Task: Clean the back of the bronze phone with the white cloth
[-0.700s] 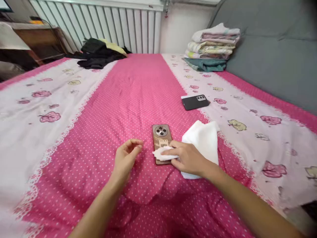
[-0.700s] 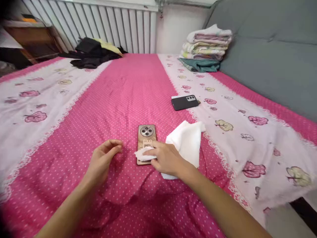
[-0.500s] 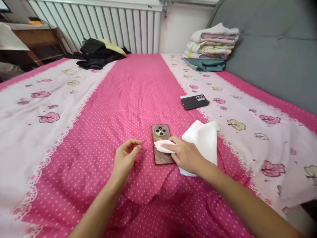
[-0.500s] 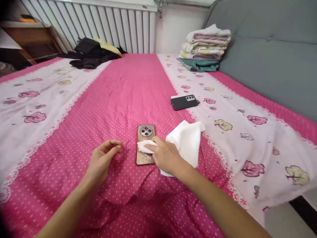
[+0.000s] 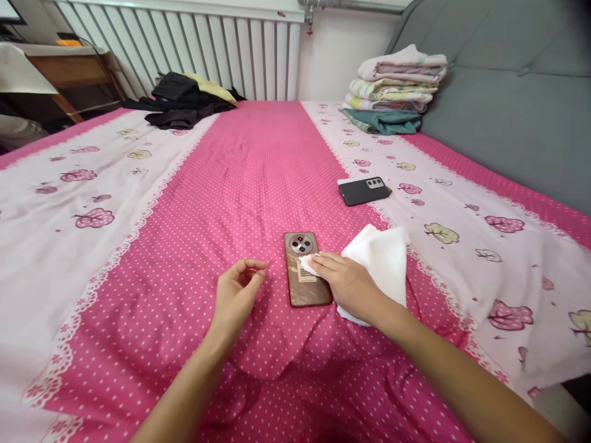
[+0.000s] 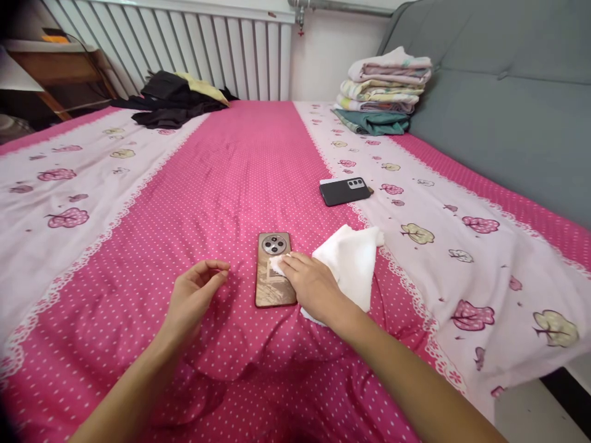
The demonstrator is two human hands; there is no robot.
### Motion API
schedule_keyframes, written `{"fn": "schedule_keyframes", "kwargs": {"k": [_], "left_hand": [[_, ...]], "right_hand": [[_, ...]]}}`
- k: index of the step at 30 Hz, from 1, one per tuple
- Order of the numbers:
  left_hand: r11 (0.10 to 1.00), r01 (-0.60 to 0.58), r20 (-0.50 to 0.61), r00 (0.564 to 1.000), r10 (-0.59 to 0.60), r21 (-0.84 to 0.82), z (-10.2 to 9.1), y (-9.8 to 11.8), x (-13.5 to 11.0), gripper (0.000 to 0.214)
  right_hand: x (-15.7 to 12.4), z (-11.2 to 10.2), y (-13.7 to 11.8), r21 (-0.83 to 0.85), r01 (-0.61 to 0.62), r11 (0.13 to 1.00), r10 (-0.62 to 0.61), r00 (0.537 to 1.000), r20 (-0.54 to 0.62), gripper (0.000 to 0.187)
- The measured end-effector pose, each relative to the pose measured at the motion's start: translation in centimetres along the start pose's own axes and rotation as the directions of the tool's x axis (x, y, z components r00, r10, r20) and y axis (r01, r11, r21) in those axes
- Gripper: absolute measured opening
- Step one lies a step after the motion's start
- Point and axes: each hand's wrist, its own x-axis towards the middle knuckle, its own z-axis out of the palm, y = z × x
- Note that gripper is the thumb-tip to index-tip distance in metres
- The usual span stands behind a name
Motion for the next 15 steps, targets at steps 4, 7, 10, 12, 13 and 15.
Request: {"fn": "schedule_keyframes", "kwargs": {"k": [4, 7, 10, 12, 13, 15], "left_hand": [[1.0, -0.009, 0.007, 1.0, 0.009, 0.019, 0.04, 0.1, 0.01, 0.019], [0.999, -0.015, 0.009, 1.0, 0.015, 0.029, 0.06, 0.09, 0.01, 0.019], [0.999, -0.012, -0.008, 1.0, 0.012, 0.037, 0.05, 0.2, -0.04, 0.02], [0.999, -0.008, -0.018, 1.0, 0.009, 0.033, 0.07, 0.33, -0.07, 0.021], [0.999, -0.008, -0.02, 1.0, 0.008, 0.031, 0.08, 0.39, -0.08, 0.021], [1.0, -0.006, -0.021, 1.0, 0.007, 0.03, 0.13, 0.46, -0.08, 0.021]], "right_hand": [[-0.04, -0.02, 0.19, 0.093, 0.096, 0.991, -0.097, 0.995, 0.004, 0.046], [0.0, -0.18, 0.05, 0.145, 0.131, 0.981, -0.133, 0.991, 0.001, 0.044], [0.02, -0.29, -0.1, 0.203, 0.153, 0.967, -0.152, 0.988, -0.022, 0.041], [0.02, -0.34, -0.14, 0.245, 0.161, 0.956, -0.157, 0.987, -0.037, 0.041], [0.03, -0.39, -0.14, 0.267, 0.161, 0.95, -0.157, 0.987, -0.038, 0.042], [0.05, -0.58, -0.15, 0.312, 0.154, 0.937, -0.152, 0.988, -0.029, 0.044]]}}
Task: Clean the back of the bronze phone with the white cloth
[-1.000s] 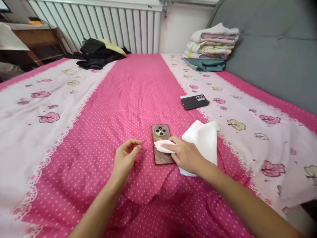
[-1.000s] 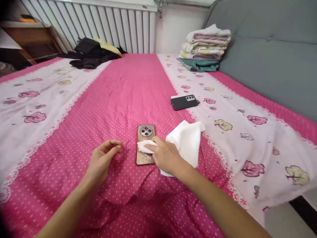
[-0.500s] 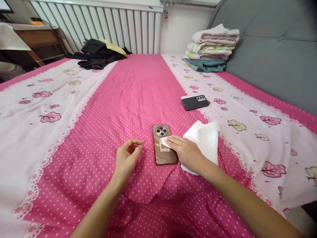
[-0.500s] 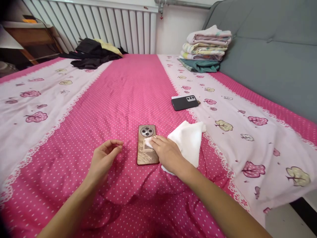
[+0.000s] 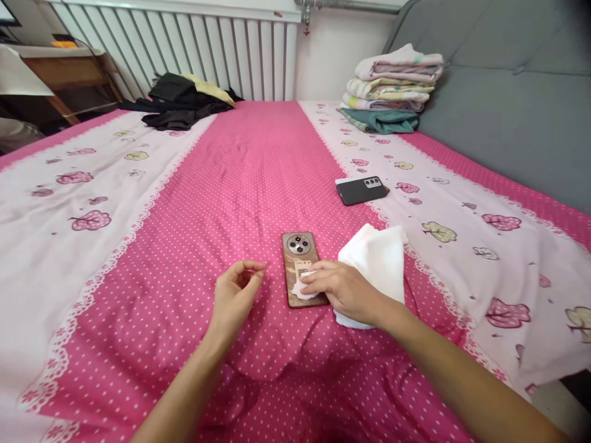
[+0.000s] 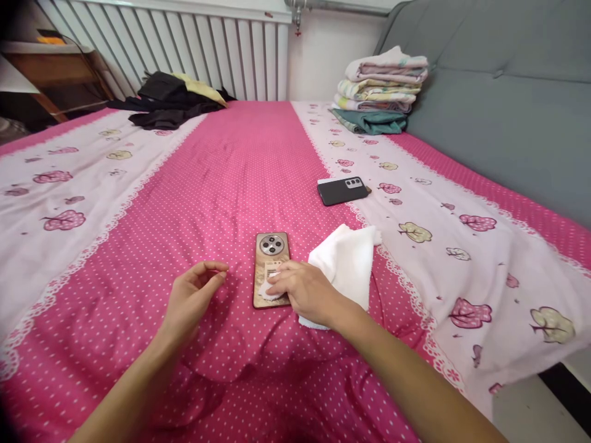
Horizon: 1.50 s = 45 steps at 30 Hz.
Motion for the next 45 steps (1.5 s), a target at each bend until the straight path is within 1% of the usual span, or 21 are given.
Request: {"fn": "schedule_keyframes", "kwargs": {"k": [3, 5, 11, 16, 28, 36, 45], "left_hand": [[1.0, 0.01, 0.002, 1.0, -0.01, 0.002, 0.0, 0.0, 0.0, 0.021], [1.0, 0.018, 0.005, 1.0, -0.018, -0.001, 0.0, -0.1, 0.0, 0.023], [1.0, 0.02, 0.006, 1.0, -0.02, -0.01, -0.2, -0.1, 0.0, 0.024], [1.0, 0.021, -0.011, 1.0, -0.022, -0.018, -0.1, 0.1, -0.1, 0.021], [0.999, 0.033, 0.006, 0.999, -0.033, -0.009, 0.0, 0.0, -0.1, 0.022], [0.999, 0.03, -0.008, 1.0, -0.03, -0.015, 0.0, 0.2, -0.1, 0.022], [1.0, 0.015, -0.011, 1.0, -0.016, -0.021, 0.0, -0.1, 0.0, 0.022]], "right_hand": [[0.0, -0.4, -0.1, 0.042, -0.015, 0.999, 0.014, 1.0, 0.022, 0.047], [0.0, -0.7, -0.1, 0.037, -0.035, 0.999, 0.034, 0.999, 0.033, 0.048], [-0.3, -0.8, 0.7, -0.107, -0.145, 0.984, 0.144, 0.989, -0.017, 0.045], [-0.4, -0.5, 1.3, -0.181, -0.185, 0.966, 0.181, 0.983, -0.038, 0.046], [-0.4, -0.3, 1.3, -0.182, -0.184, 0.966, 0.18, 0.983, -0.038, 0.043], [-0.5, -0.3, 1.3, -0.173, -0.19, 0.966, 0.186, 0.982, -0.039, 0.043], [-0.4, -0.4, 1.3, -0.182, -0.19, 0.965, 0.188, 0.982, -0.029, 0.042]]}}
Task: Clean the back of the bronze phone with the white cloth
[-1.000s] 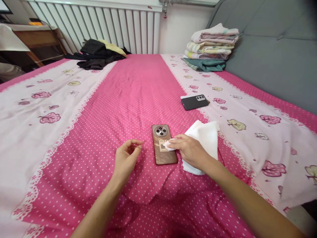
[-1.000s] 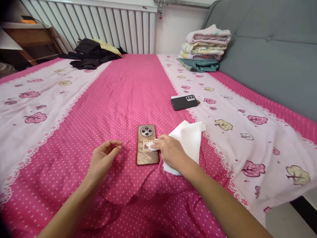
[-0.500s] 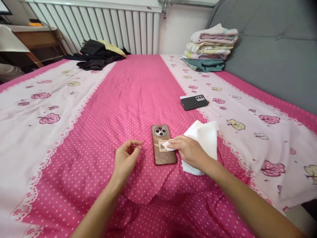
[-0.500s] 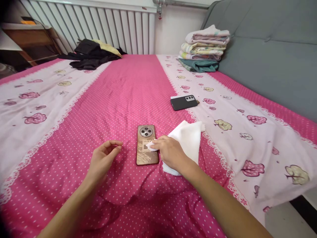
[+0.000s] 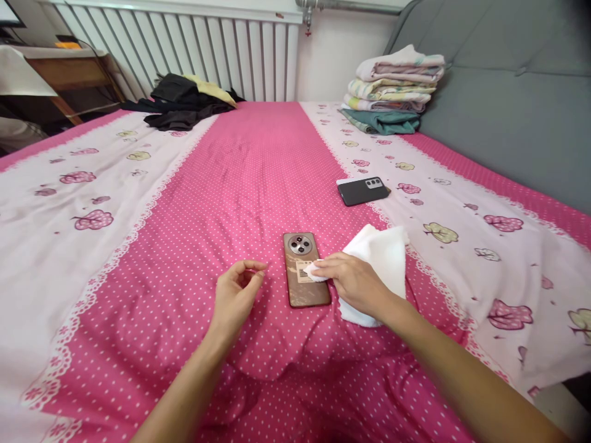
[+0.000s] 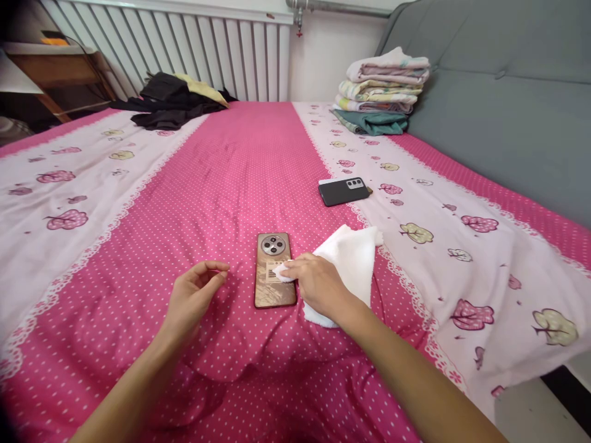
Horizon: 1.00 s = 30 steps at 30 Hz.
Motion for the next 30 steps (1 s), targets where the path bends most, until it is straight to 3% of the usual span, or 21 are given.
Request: {"fn": "schedule_keyframes", "kwargs": {"k": [30], "left_hand": [[1.0, 0.0, 0.003, 1.0, 0.0, 0.001, 0.1, 0.1, -0.11, 0.022]], "right_hand": [[-0.03, -0.08, -0.13, 0.003, -0.016, 1.0, 0.016, 1.0, 0.016, 0.041]]}}
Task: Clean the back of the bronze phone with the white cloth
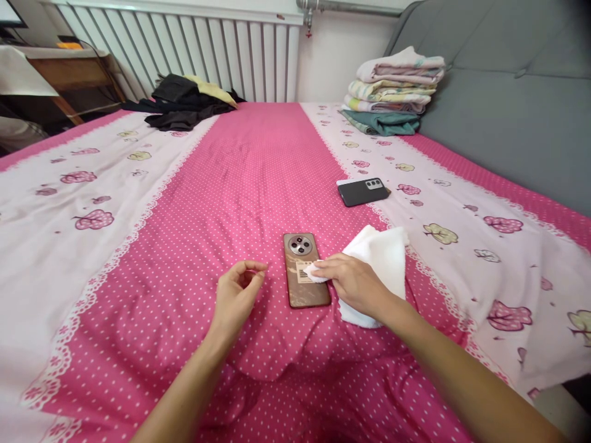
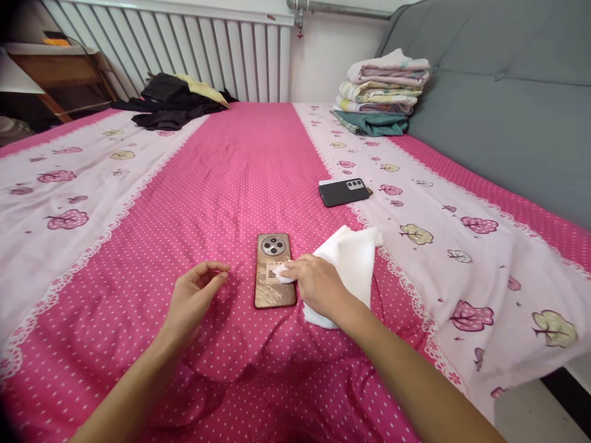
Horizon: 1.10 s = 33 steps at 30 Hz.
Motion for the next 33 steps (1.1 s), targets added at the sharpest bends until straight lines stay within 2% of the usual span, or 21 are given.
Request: {"fn": "schedule_keyframes", "kwargs": {"k": [33], "left_hand": [[0.999, -0.012, 0.023, 1.0, 0.011, 0.04, 0.01, -0.31, 0.28, 0.022]], "right_hand": [[0.06, -0.32, -0.29, -0.025, -0.021, 0.999, 0.021, 0.999, 0.038, 0.041]]}}
